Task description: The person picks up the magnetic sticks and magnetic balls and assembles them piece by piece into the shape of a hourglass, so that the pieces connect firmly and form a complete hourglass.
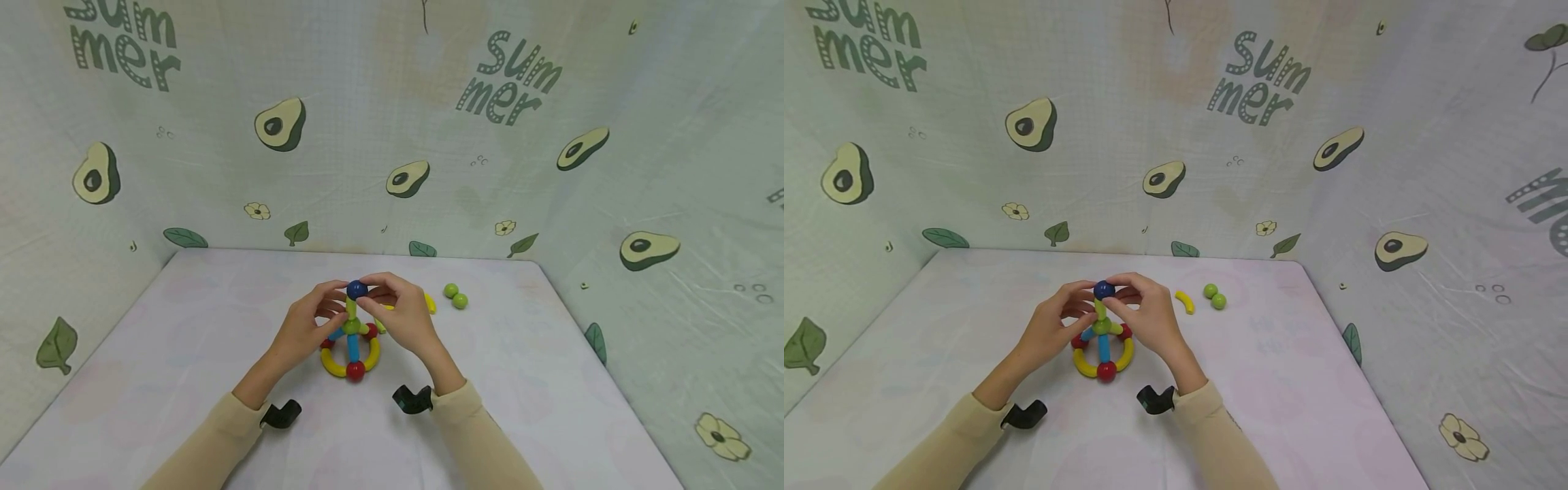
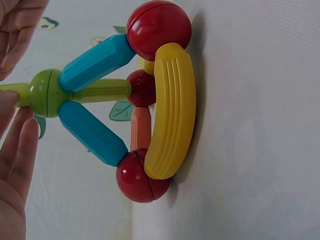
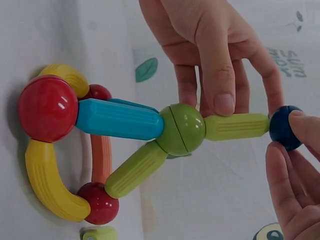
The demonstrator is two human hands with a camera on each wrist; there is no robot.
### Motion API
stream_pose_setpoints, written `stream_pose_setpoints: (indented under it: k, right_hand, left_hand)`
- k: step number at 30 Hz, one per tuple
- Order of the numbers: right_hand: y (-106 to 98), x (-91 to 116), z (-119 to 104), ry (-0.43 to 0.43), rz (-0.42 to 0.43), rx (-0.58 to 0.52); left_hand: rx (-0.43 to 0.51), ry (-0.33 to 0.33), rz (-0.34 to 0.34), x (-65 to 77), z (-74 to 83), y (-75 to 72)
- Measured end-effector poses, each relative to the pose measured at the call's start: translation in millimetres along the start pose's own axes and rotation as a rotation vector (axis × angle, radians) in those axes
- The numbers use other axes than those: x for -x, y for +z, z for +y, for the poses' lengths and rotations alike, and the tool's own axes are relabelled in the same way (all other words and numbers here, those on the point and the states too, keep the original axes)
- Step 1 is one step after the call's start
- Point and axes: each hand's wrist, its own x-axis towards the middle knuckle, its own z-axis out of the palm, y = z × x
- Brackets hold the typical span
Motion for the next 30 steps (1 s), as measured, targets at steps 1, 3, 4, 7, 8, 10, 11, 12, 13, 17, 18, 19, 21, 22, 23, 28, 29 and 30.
stream_pose_setpoints:
  k: [1, 3, 4, 7, 8, 10, 11, 12, 13, 17, 18, 19, 21, 22, 23, 28, 29, 30]
  right_hand:
    - [0.0, 0.1, -0.2, 0.001, 0.002, -0.001]
    - [0.2, 0.3, -0.2, 0.006, 0.005, -0.005]
    - [0.4, 0.3, -0.1, 0.009, 0.005, -0.007]
    - [1.5, 0.2, 1.1, 0.015, 0.007, -0.010]
    - [2.0, 0.2, 1.2, 0.015, 0.007, -0.011]
    - [2.7, 0.3, 1.2, 0.014, 0.006, -0.011]
    - [3.0, 0.4, 1.1, 0.011, 0.006, -0.009]
    - [3.1, 0.6, 0.6, 0.010, 0.005, -0.009]
    - [3.2, 0.6, 0.3, 0.009, 0.004, -0.010]
    - [3.2, 0.7, 0.2, 0.013, 0.000, -0.007]
    - [3.1, 0.7, 0.0, 0.018, -0.001, -0.006]
    - [3.0, 0.7, 0.1, 0.021, -0.002, -0.004]
    - [2.5, 0.6, -0.1, 0.031, -0.004, 0.004]
    - [2.2, 0.6, -0.1, 0.035, -0.005, 0.007]
    - [1.9, 0.6, -0.2, 0.038, -0.007, 0.008]
    - [0.6, -0.1, 1.1, 0.040, -0.013, -0.002]
    - [0.5, -0.2, 1.3, 0.038, -0.013, -0.007]
    - [0.5, -0.3, 1.5, 0.037, -0.011, -0.011]
  left_hand:
    - [0.000, 0.001, 0.001, -0.1, -0.2, 0.2]
    - [0.001, 0.002, 0.002, -0.2, -0.2, 0.6]
    - [0.000, 0.003, 0.002, -0.3, -0.1, 0.7]
    - [0.003, 0.004, 0.004, 0.1, 1.2, 0.7]
    - [0.004, 0.004, 0.005, 0.3, 1.7, 0.8]
    - [0.004, 0.004, 0.003, 0.5, 3.4, 0.6]
    - [0.004, 0.005, 0.001, 0.6, 4.2, 0.6]
    - [0.004, 0.007, 0.000, 0.6, 5.0, 0.7]
    - [0.004, 0.008, -0.002, 0.6, 5.5, 0.9]
    - [0.001, 0.012, -0.005, 0.6, 7.5, 0.9]
    - [0.000, 0.010, -0.004, 0.7, 7.9, 0.7]
    - [-0.002, 0.009, -0.003, 0.8, 7.9, 0.5]
    - [-0.006, 0.007, 0.002, 0.5, 8.2, -0.2]
    - [-0.009, 0.005, 0.006, 0.3, 8.3, -0.7]
    - [-0.011, 0.004, 0.011, 0.0, 8.6, -1.3]
    - [-0.010, 0.008, 0.033, -2.2, 11.5, -4.9]
    - [-0.007, 0.009, 0.034, -2.7, 12.2, -5.4]
    - [-0.005, 0.009, 0.034, -3.3, 12.8, -5.9]
